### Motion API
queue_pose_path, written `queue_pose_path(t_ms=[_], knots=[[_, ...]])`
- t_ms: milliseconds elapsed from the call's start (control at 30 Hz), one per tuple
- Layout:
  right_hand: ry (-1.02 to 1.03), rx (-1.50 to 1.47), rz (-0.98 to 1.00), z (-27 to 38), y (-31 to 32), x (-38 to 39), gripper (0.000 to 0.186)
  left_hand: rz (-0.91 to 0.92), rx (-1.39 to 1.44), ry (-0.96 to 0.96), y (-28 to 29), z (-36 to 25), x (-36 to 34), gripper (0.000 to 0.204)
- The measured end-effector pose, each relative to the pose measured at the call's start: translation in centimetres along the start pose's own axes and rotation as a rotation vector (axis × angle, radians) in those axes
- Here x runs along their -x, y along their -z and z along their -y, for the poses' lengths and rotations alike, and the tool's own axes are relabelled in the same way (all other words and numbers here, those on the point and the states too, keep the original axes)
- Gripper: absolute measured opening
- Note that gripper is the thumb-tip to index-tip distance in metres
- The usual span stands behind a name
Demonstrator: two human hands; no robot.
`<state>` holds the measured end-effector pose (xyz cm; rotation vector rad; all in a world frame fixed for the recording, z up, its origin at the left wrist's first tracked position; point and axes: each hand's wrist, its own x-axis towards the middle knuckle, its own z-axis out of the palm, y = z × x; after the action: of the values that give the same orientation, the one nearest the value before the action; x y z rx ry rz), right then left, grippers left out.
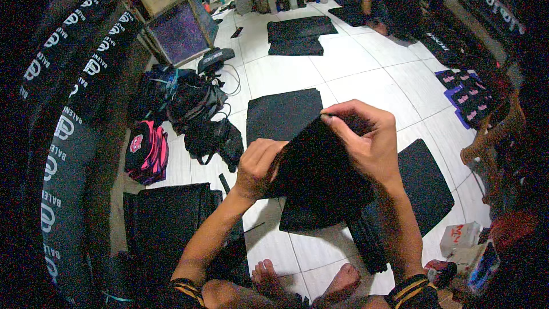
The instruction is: The person picks up, unfolds, and aligns black fabric panels on a tiled floor, stacking them into organized piles.
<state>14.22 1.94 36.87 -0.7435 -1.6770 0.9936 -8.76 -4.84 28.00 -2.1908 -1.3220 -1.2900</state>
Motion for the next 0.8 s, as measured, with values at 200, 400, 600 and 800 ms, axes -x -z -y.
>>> queue_pose_path(t_ms=[200, 400, 600, 800], knots=[[0.065, 0.022, -0.096, 0.4, 1.4, -0.9, 0.009, 0.036, -0.019, 0.100, -0.7, 1.7, 5.0, 0.013], [0.059, 0.018, -0.199, -0.8, 4.3, -1.8, 0.012, 0.076, -0.002, 0.169, 0.6, 4.7, 8.5, 0.017], [0.053, -0.002, -0.314, -1.2, 7.9, -2.7, 0.015, 0.086, 0.175, 0.292, 5.4, 6.0, 7.2, 0.016], [-0.085, -0.094, -0.203, -5.2, 11.1, -2.9, 0.016, 0.238, 0.368, 0.502, 11.0, 5.1, 3.1, 0.006]])
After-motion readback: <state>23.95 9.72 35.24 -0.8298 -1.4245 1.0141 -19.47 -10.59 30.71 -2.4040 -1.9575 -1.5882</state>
